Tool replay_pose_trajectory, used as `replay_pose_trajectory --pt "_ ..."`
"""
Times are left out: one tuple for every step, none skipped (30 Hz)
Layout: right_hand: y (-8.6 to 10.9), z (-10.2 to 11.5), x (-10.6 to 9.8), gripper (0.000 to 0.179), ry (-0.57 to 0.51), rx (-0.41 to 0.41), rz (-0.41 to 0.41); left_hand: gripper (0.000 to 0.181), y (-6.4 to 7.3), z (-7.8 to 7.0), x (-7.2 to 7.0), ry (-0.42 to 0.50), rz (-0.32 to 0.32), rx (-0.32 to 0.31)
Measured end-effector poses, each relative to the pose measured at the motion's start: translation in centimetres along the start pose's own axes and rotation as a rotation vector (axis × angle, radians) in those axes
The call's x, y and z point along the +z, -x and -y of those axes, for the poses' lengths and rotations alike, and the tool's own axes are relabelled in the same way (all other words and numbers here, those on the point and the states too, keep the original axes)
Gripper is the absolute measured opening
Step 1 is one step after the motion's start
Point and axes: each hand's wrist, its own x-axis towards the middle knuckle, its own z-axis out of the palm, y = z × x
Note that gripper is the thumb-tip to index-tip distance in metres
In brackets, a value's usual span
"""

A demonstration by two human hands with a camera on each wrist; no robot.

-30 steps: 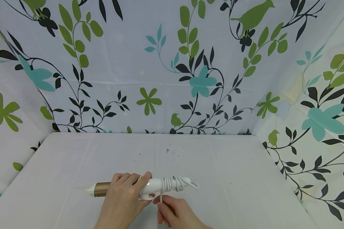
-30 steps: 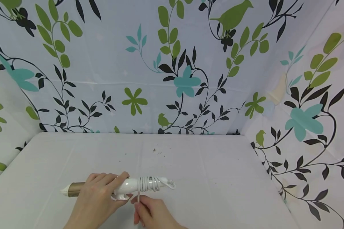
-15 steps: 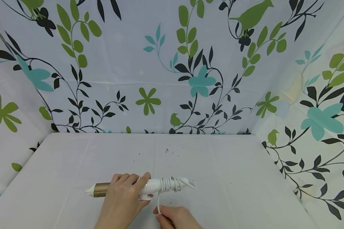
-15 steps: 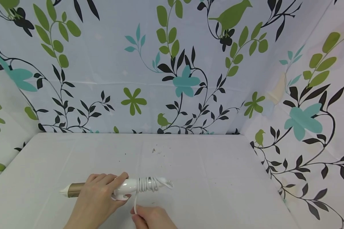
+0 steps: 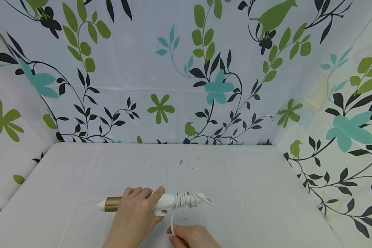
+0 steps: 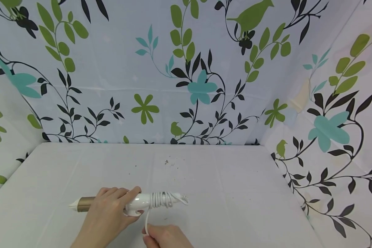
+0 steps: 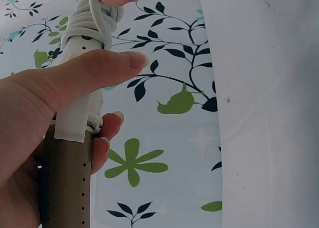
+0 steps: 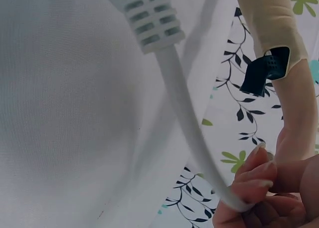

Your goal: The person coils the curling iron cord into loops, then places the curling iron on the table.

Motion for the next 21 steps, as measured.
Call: replay_pose_trajectory --pt "0.02 0.01 0.02 0.011 0.006 -0.001 0.003 0.067 -0.02 0.00 0.03 -0.002 0.002 -0.002" --pt "0.05 0.03 0.04 0.011 0.009 0.001 0.010 0.066 -0.03 0.01 0.06 -0.004 0.002 -0.003" --pt "0.06 0.04 0.06 0.012 0.012 0.001 0.016 0.066 -0.04 0.01 0.09 -0.006 0.001 -0.003" --pt "0.08 0.03 0.08 0.011 0.016 -0.002 0.020 0.066 -0.04 0.02 0.12 -0.008 0.001 -0.004" --pt "0.08 0.05 0.09 0.011 0.016 0.006 0.029 0.066 -0.05 0.03 0.12 -0.008 0.005 -0.006" --pt "0.08 0.09 0.07 0.012 0.014 0.014 0.039 0.066 -0.04 0.04 0.14 -0.007 0.005 -0.006" --pt "0.12 0.09 0.07 0.012 0.009 0.015 0.045 0.066 -0.02 0.06 0.15 -0.008 0.007 -0.007" --pt "0.17 0.08 0.08 0.013 0.010 0.010 0.048 0.066 -0.01 0.07 0.15 -0.009 0.008 -0.007" --pt "0.22 0.06 0.11 0.012 0.008 0.001 0.046 0.066 0.00 0.09 0.14 -0.010 0.012 -0.008" --pt "0.28 0.04 0.16 0.012 0.009 -0.009 0.042 0.066 0.01 0.12 0.14 -0.011 0.015 -0.010" --pt "0.33 0.03 0.21 0.011 0.010 -0.020 0.036 0.066 0.03 0.15 0.14 -0.012 0.016 -0.010" --pt "0.39 0.03 0.26 0.010 0.010 -0.032 0.030 0.066 0.03 0.18 0.13 -0.014 0.018 -0.011" --pt "0.44 0.05 0.31 0.010 0.007 -0.037 0.026 0.066 0.04 0.20 0.11 -0.015 0.018 -0.010" --pt "0.49 0.10 0.35 0.010 0.002 -0.037 0.022 0.066 0.04 0.22 0.11 -0.017 0.016 -0.009" --pt "0.53 0.15 0.39 0.010 -0.016 -0.027 0.024 0.066 0.03 0.24 0.10 -0.017 0.016 -0.008" --pt "0.59 0.24 0.41 0.012 -0.035 -0.012 0.031 0.066 0.02 0.25 0.09 -0.017 0.014 -0.008" --pt "0.64 0.33 0.44 0.014 -0.056 0.009 0.039 0.066 0.02 0.26 0.07 -0.018 0.013 -0.007" --pt "0.70 0.43 0.46 0.017 -0.081 0.030 0.049 0.067 0.01 0.26 0.05 -0.020 0.016 -0.009" --pt "0.77 0.53 0.49 0.019 -0.100 0.047 0.053 0.066 0.00 0.27 0.03 -0.021 0.017 -0.010" --pt "0.83 0.63 0.52 0.020 -0.118 0.060 0.056 0.066 -0.01 0.26 0.00 -0.022 0.019 -0.012" --pt "0.88 0.71 0.57 0.022 -0.124 0.066 0.054 0.066 -0.02 0.27 -0.02 -0.020 0.021 -0.013"
